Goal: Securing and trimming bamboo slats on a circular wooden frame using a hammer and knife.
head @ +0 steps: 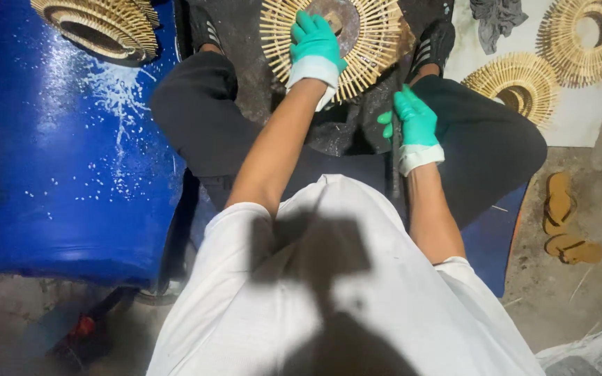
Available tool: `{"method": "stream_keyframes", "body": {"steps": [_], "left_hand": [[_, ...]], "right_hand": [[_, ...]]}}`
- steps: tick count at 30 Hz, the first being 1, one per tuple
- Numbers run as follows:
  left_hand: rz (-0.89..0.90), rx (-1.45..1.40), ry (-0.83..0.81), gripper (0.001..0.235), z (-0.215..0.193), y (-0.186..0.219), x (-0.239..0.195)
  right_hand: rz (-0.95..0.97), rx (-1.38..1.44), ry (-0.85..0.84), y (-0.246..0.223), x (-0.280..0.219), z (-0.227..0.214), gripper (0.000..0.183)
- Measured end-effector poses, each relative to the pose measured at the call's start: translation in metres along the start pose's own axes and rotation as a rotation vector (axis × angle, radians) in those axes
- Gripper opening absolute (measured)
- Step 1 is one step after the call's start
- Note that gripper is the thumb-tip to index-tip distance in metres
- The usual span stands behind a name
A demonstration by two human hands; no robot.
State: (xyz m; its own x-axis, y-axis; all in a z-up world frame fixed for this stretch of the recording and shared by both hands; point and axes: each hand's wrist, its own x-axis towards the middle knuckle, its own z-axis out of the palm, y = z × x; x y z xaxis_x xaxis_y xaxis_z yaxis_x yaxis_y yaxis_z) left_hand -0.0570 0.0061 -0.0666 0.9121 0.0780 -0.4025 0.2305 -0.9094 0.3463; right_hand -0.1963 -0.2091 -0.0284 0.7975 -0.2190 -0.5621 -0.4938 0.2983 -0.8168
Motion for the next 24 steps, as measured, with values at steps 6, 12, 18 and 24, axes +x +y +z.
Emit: {"method": "stream_keyframes", "body": {"steps": [6, 12, 18, 24], "left_hand": [[0.069, -0.092, 0.181, 0.120, 0.022, -0.006, 0.003], [0.146, -0.091, 0.203, 0.119, 0.032, -0.019, 0.014], [0.221, -0.089, 0.188, 0.123, 0.027, -0.032, 0.017], [-0.025, -0.114, 0.038, 0.124, -0.007, 0.005, 0.002]], "right_hand": [[-0.027, -0.007, -0.015, 0.004, 0.003, 0.002, 0.052], [-0.045, 0.007, -0.076, -0.001, 0.011, -0.001, 0.055], [-0.010, -0.015, -0.116, 0.002, 0.020, -0.001, 0.055], [0.011, -0.076, -0.118, 0.002, 0.022, -0.002, 0.054]]}}
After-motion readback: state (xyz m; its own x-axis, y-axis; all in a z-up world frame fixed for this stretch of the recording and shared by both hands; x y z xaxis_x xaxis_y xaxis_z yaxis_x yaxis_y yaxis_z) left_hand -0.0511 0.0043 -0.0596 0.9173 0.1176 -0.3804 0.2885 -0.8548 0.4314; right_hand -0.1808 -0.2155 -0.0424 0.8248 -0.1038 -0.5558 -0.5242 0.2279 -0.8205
